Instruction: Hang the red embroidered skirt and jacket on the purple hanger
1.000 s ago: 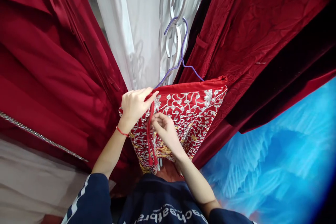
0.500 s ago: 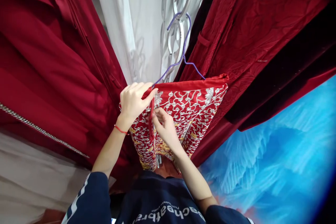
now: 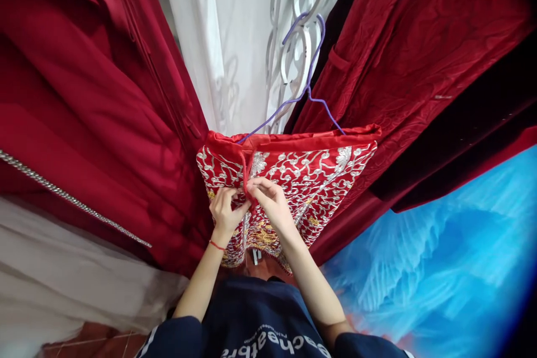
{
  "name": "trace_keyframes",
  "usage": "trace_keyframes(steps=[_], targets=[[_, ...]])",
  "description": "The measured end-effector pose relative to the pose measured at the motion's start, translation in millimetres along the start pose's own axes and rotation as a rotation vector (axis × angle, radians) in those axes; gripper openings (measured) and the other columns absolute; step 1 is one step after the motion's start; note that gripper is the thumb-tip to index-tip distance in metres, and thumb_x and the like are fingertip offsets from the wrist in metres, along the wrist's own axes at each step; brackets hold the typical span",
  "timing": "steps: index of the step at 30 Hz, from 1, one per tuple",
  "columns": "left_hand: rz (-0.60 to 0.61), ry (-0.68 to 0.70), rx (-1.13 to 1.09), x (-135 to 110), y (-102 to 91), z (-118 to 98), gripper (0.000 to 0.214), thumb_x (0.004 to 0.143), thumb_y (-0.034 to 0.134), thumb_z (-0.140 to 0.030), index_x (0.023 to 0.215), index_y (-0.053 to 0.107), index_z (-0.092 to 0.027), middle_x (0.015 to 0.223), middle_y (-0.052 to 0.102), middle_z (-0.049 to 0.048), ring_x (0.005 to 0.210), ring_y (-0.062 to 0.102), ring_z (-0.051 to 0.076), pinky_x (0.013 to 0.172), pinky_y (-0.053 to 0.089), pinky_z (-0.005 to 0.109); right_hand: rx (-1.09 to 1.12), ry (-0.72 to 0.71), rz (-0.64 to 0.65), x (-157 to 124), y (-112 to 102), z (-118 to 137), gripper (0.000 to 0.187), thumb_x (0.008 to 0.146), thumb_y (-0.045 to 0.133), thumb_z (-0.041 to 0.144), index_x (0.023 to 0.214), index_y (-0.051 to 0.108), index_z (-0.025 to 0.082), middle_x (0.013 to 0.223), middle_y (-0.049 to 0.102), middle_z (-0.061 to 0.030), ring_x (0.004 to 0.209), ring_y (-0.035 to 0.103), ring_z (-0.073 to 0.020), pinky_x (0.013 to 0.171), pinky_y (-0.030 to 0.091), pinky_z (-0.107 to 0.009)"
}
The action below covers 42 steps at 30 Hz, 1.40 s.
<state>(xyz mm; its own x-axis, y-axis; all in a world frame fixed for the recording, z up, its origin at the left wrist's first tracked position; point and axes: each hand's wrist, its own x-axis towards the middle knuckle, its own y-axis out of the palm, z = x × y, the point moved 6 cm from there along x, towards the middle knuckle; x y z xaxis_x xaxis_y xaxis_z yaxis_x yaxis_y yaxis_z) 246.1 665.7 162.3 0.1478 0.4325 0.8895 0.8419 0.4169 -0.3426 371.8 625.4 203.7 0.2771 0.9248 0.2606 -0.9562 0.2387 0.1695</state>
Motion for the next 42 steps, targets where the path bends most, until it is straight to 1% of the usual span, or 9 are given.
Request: trace_keyframes(steps=[7, 15, 23, 28, 31, 33, 38, 40, 42], targets=[[0.094, -0.061, 0.089, 17, 6.0, -5, 0.020, 0.094, 0.054, -0.031, 0.084, 0.065, -0.017, 0.069, 0.070, 0.0081, 0.061, 0.066, 0.020, 0.059, 0.046, 0.028, -0.159, -0.104, -0.049, -8, 0, 8, 0.015, 0.086, 0.066, 0.033, 0.088, 0.072, 0.020, 0.090, 0.073, -0.0033, 0.087, 0.066, -0.0183, 0.088, 0.050, -0.031], [0.161, -0.111, 0.001, 4, 11.2, -9, 0.017, 0.092, 0.053, -0.026, 0.087, 0.067, -0.018, 0.074, 0.073, 0.0099, 0.061, 0.068, 0.021, 0.058, 0.047, 0.028, 0.066, -0.011, -0.104, -5, 5, 13, 0.018, 0.082, 0.068, 0.036, 0.089, 0.072, 0.020, 0.076, 0.072, -0.0024, 0.063, 0.062, -0.0151, 0.064, 0.051, -0.029], [0.199, -0.126, 0.060, 7, 11.0, -18, 0.020, 0.094, 0.049, -0.023, 0.091, 0.068, -0.019, 0.076, 0.073, 0.0084, 0.062, 0.068, 0.020, 0.058, 0.045, 0.028, 0.058, -0.110, -0.139, 15, 12, 56, 0.018, 0.085, 0.065, 0.037, 0.089, 0.070, 0.020, 0.083, 0.075, -0.0052, 0.074, 0.070, -0.0190, 0.070, 0.058, -0.034], [0.237, -0.129, 0.062, 10, 12.0, -12, 0.015, 0.092, 0.053, -0.022, 0.093, 0.068, -0.019, 0.076, 0.073, 0.0070, 0.064, 0.068, 0.019, 0.059, 0.046, 0.027, 0.053, -0.142, -0.107, 21, 11, 52, 0.018, 0.087, 0.065, 0.037, 0.094, 0.069, 0.020, 0.084, 0.074, -0.0048, 0.075, 0.070, -0.0179, 0.070, 0.058, -0.032], [0.273, -0.069, -0.047, 18, 1.5, -9, 0.012, 0.091, 0.058, -0.025, 0.096, 0.067, -0.019, 0.069, 0.069, 0.0018, 0.060, 0.065, 0.014, 0.061, 0.048, 0.024, -0.065, -0.151, -0.022, 22, 3, 48, 0.021, 0.089, 0.065, 0.040, 0.096, 0.068, 0.021, 0.078, 0.072, -0.0027, 0.066, 0.067, -0.0153, 0.063, 0.055, -0.028], [0.226, -0.015, -0.110, 28, -15.6, -8, 0.016, 0.090, 0.061, -0.026, 0.104, 0.065, -0.020, 0.068, 0.067, -0.0012, 0.057, 0.061, 0.011, 0.062, 0.049, 0.023, -0.138, -0.147, 0.003, 20, -6, 49, 0.025, 0.092, 0.061, 0.045, 0.095, 0.068, 0.021, 0.071, 0.070, -0.0007, 0.056, 0.062, -0.0130, 0.056, 0.052, -0.026], [-0.126, -0.040, -0.114, 64, -71.4, -5, 0.010, 0.087, 0.064, -0.021, 0.097, 0.065, -0.019, 0.074, 0.067, -0.0002, 0.054, 0.052, 0.008, 0.056, 0.046, 0.022, -0.209, -0.129, -0.037, 11, -25, 53, 0.026, 0.092, 0.061, 0.047, 0.092, 0.065, 0.021, 0.063, 0.065, 0.0015, 0.051, 0.058, -0.0117, 0.052, 0.047, -0.024], [-0.100, -0.120, -0.176, 80, -75.7, -10, 0.009, 0.091, 0.060, -0.024, 0.090, 0.067, -0.019, 0.077, 0.069, 0.0020, 0.059, 0.056, 0.009, 0.058, 0.047, 0.022, -0.246, -0.127, -0.026, 7, -24, 53, 0.023, 0.090, 0.064, 0.044, 0.091, 0.065, 0.021, 0.063, 0.065, 0.0014, 0.054, 0.057, -0.0122, 0.054, 0.046, -0.024], [0.063, -0.211, -0.310, 92, -64.9, -18, 0.023, 0.097, 0.051, -0.029, 0.089, 0.070, -0.019, 0.084, 0.071, 0.0049, 0.069, 0.064, 0.012, 0.061, 0.050, 0.023, -0.282, -0.142, -0.009, 4, -19, 53, 0.021, 0.090, 0.065, 0.041, 0.089, 0.065, 0.020, 0.065, 0.064, 0.0009, 0.057, 0.057, -0.0125, 0.057, 0.046, -0.025]])
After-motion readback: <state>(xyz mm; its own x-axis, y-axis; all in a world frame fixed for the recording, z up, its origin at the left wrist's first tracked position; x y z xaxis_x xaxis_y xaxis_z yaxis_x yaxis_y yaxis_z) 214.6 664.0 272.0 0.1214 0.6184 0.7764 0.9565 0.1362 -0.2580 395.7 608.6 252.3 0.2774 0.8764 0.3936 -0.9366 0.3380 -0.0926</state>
